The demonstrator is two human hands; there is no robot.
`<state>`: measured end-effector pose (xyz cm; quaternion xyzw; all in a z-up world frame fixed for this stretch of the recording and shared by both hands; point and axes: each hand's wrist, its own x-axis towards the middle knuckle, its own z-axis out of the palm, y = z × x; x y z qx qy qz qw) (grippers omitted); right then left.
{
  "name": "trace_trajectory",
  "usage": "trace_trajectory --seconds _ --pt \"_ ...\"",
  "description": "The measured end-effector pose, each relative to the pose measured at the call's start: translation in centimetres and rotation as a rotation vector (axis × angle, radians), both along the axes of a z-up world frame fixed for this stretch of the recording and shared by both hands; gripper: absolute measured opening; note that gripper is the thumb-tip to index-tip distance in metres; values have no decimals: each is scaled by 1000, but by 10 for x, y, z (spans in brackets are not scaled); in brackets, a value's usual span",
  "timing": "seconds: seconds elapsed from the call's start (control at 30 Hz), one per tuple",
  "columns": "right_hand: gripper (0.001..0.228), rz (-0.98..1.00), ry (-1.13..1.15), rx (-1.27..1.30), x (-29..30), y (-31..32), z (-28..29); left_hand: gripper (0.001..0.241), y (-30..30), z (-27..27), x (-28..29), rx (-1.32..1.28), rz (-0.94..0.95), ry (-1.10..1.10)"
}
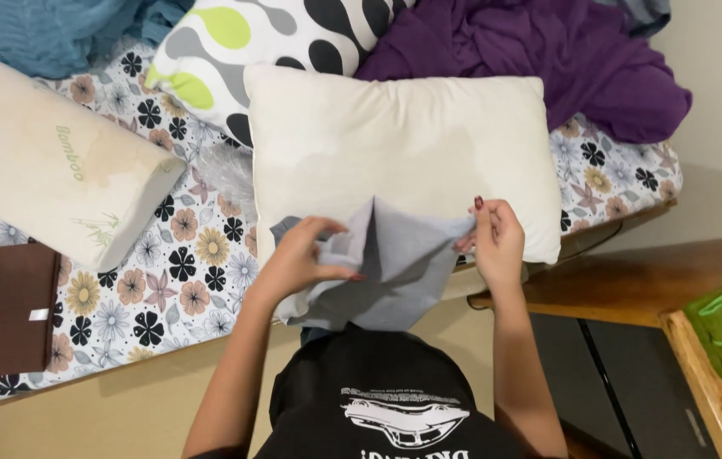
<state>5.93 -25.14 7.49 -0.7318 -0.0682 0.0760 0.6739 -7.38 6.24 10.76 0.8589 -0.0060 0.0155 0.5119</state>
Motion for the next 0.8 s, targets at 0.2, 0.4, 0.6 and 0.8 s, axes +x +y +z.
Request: trace_trajectory --seconds 0.2,0.4,0.6,0.8 --pt "49 303 -78 -388 -9 -10 18 57 42 -35 -26 168 58 571" --pt "50 673 -259 -1113 11 -30 -45 70 52 -77 -46 192 -165 626" --pt "35 697 300 -1062 94 -6 25 18 111 -32 -9 722 30 765" --pt "18 257 -332 -498 204 10 177 31 123 173 79 -466 351 86"
